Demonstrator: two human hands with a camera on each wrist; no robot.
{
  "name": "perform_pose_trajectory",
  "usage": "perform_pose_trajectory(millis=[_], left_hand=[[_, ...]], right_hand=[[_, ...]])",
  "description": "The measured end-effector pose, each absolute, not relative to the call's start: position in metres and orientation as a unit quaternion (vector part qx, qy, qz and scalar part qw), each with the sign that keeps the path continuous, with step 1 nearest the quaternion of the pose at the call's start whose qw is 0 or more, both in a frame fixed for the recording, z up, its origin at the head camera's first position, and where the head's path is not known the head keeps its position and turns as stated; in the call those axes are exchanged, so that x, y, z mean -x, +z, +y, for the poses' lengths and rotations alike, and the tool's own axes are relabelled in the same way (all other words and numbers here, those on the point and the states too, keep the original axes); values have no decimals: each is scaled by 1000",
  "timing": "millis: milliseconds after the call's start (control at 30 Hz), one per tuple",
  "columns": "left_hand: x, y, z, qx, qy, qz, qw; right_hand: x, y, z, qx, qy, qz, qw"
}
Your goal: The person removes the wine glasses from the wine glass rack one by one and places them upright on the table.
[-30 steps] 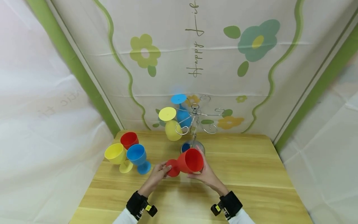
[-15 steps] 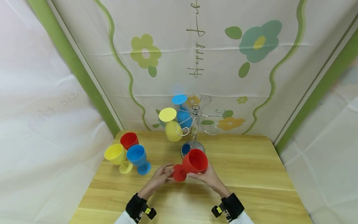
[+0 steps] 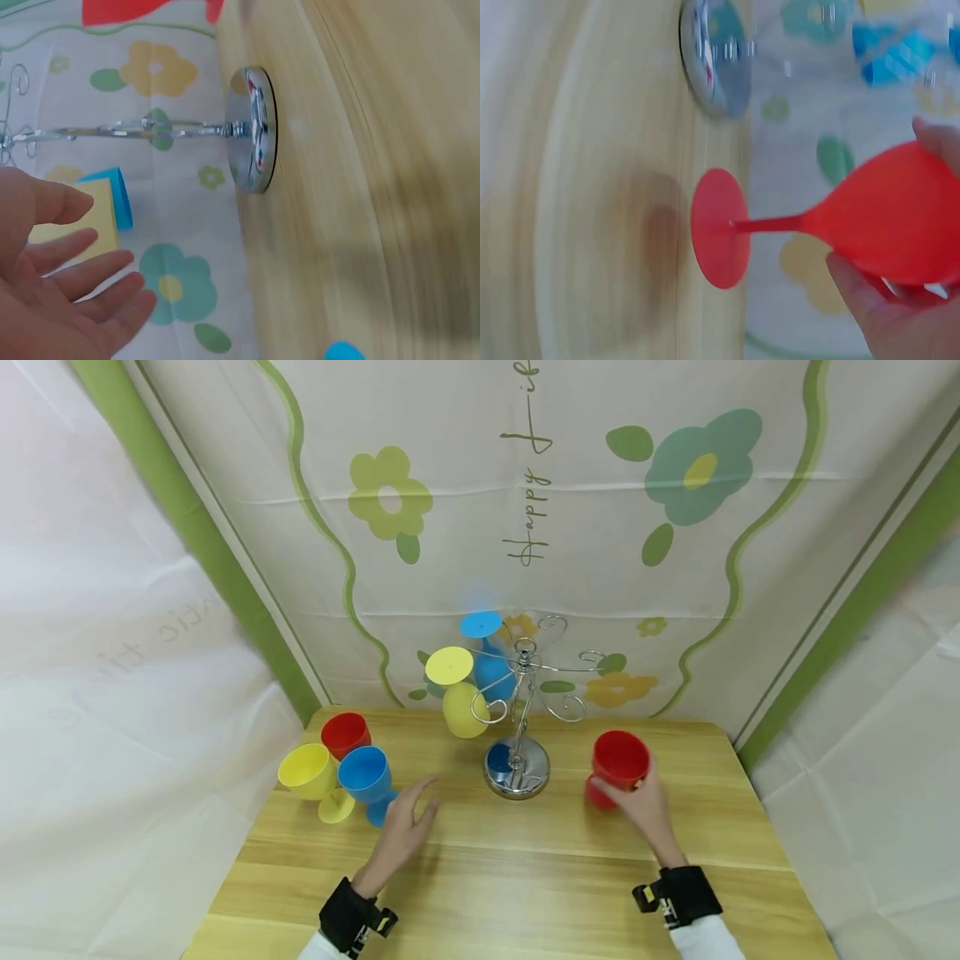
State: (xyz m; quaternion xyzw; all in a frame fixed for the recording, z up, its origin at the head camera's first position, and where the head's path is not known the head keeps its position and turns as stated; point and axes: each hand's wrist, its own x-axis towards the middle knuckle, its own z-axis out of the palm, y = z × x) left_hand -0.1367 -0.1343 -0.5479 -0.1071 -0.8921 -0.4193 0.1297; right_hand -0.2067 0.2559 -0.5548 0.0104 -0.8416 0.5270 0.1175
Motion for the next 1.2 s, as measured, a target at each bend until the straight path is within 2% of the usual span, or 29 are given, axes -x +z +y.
perform_pose_trajectory(millis=[100, 233, 467, 600, 700, 900, 1200], left_hand=[[136, -547, -139, 127, -416, -883, 175], [136, -548, -143, 137, -436, -868, 192], [138, -547, -148, 131, -437, -870, 188], [140, -530, -155, 131, -448, -864, 187], [145, -512, -163, 140, -457, -854, 207], [176, -470, -170, 157, -426, -852, 262], [236, -427, -156, 239, -314, -880, 265]], right_hand=[[224, -556, 280, 58, 511, -843, 158], [241, -553, 302, 118, 515, -829, 181], [248, -560, 315, 166, 518, -822, 170], [248, -571, 319, 181, 528, -813, 165], [250, -573, 321, 190, 530, -812, 154], [257, -567, 321, 187, 527, -814, 158], [250, -577, 320, 195, 522, -815, 156]])
